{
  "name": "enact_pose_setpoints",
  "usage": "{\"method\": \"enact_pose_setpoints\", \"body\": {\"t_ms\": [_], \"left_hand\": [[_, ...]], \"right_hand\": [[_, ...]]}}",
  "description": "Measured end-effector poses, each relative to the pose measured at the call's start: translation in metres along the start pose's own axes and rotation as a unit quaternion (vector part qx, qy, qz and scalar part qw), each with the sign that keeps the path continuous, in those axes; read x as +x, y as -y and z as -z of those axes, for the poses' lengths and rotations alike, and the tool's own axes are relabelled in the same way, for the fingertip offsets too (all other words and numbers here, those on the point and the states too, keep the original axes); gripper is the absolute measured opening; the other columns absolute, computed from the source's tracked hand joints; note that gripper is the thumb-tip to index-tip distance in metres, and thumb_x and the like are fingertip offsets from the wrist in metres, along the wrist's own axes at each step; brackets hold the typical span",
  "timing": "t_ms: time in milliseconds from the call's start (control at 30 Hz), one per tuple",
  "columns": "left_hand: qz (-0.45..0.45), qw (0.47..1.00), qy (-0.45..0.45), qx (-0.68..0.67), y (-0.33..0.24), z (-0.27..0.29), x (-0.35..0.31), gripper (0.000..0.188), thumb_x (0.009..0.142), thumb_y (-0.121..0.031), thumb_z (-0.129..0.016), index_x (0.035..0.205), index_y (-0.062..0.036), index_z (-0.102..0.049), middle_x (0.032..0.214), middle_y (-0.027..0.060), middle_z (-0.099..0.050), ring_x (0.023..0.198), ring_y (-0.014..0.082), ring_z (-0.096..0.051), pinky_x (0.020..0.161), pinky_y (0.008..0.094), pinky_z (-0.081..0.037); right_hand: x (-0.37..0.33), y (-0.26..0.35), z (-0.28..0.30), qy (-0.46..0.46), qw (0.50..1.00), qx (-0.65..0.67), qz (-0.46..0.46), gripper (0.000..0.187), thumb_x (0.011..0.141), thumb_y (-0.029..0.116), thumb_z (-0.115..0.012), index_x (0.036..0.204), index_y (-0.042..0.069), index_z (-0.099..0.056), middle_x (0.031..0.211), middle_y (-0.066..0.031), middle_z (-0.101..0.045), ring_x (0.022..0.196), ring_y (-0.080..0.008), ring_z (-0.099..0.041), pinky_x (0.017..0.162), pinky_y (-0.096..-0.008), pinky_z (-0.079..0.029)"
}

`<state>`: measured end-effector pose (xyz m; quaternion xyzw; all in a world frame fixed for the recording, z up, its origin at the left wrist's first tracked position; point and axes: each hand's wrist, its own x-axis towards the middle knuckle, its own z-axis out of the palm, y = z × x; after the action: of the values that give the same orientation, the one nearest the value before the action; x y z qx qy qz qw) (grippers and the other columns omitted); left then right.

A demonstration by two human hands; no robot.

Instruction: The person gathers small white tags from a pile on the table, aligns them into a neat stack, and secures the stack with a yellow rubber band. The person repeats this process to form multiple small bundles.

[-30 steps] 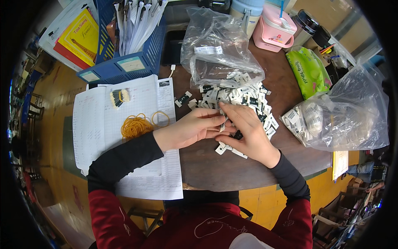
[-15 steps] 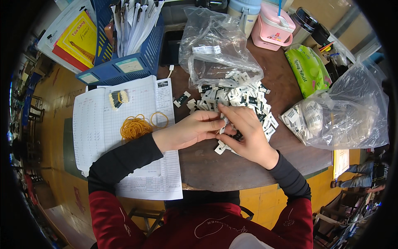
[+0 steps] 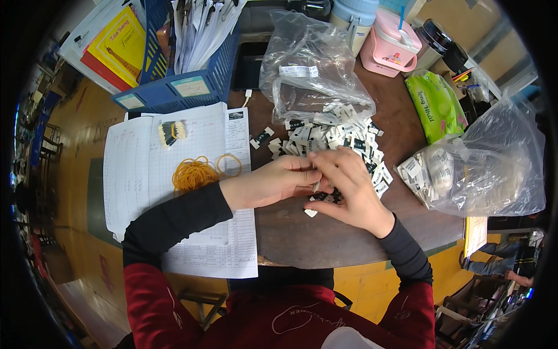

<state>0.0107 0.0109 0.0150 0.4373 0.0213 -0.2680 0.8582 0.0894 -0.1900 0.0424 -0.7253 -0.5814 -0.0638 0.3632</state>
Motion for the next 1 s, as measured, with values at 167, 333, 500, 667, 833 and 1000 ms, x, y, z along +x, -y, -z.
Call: {"method": "enact_pose_setpoints", "body": {"t_ms": [167,333,500,667,833,1000], "left_hand": [[-0.233,0.964,-0.118,-0.05,-0.001,0.008,0.007,0.033,0.104,-0.016,-0.051,0.132,0.0016,-0.052,0.115,0.0085,-0.061,0.12,0.0222,-0.058,0.11,0.0371,-0.045],[-0.312,0.914,-0.254,-0.049,-0.005,0.013,0.008,0.034,0.104,-0.018,-0.052,0.131,0.0031,-0.052,0.113,0.0092,-0.062,0.121,0.0233,-0.058,0.112,0.0385,-0.043],[-0.288,0.928,-0.234,-0.045,-0.008,0.01,0.006,0.039,0.104,-0.019,-0.053,0.136,0.0026,-0.049,0.116,0.0088,-0.061,0.118,0.0202,-0.058,0.113,0.0381,-0.043],[-0.274,0.937,-0.213,-0.027,-0.01,0.007,0.004,0.041,0.104,-0.019,-0.053,0.138,0.0027,-0.048,0.121,0.0106,-0.06,0.121,0.0203,-0.057,0.113,0.0375,-0.043],[-0.239,0.953,-0.184,0.015,-0.01,0.007,0.003,0.042,0.104,-0.02,-0.053,0.139,0.0023,-0.048,0.128,0.0133,-0.06,0.124,0.021,-0.057,0.11,0.035,-0.043],[-0.217,0.957,-0.178,0.071,-0.01,0.007,0.003,0.04,0.104,-0.018,-0.052,0.139,0.0016,-0.049,0.124,0.0129,-0.063,0.122,0.0208,-0.059,0.106,0.0321,-0.045]], "right_hand": [[0.018,-0.015,0.011,-0.145,0.96,0.074,-0.228,0.025,0.083,0.016,-0.075,0.1,-0.001,-0.069,0.089,-0.0137,-0.066,0.085,-0.0291,-0.064,0.074,-0.0353,-0.051],[0.039,-0.033,-0.014,-0.031,0.971,-0.129,-0.2,0.022,0.081,0.023,-0.076,0.076,0.002,-0.073,0.076,-0.0093,-0.063,0.076,-0.0281,-0.061,0.066,-0.0375,-0.048],[0.052,-0.033,-0.028,-0.04,0.969,-0.106,-0.219,0.018,0.08,0.019,-0.077,0.077,0.002,-0.072,0.077,-0.0095,-0.064,0.074,-0.0276,-0.063,0.065,-0.0374,-0.048],[0.047,-0.027,0.001,-0.071,0.977,0.05,-0.196,0.009,0.081,0.006,-0.076,0.086,-0.001,-0.074,0.073,-0.0065,-0.062,0.067,-0.0159,-0.058,0.061,-0.0294,-0.043],[0.031,-0.028,0.007,-0.1,0.906,0.282,-0.298,0.011,0.092,0.006,-0.07,0.095,-0.004,-0.072,0.08,0.0044,-0.061,0.074,-0.0022,-0.05,0.067,-0.0202,-0.04],[0.024,-0.028,0.009,0.008,0.878,0.296,-0.376,0.013,0.096,0.008,-0.064,0.099,-0.003,-0.068,0.082,0.002,-0.061,0.074,-0.0051,-0.051,0.069,-0.0217,-0.04]]}}
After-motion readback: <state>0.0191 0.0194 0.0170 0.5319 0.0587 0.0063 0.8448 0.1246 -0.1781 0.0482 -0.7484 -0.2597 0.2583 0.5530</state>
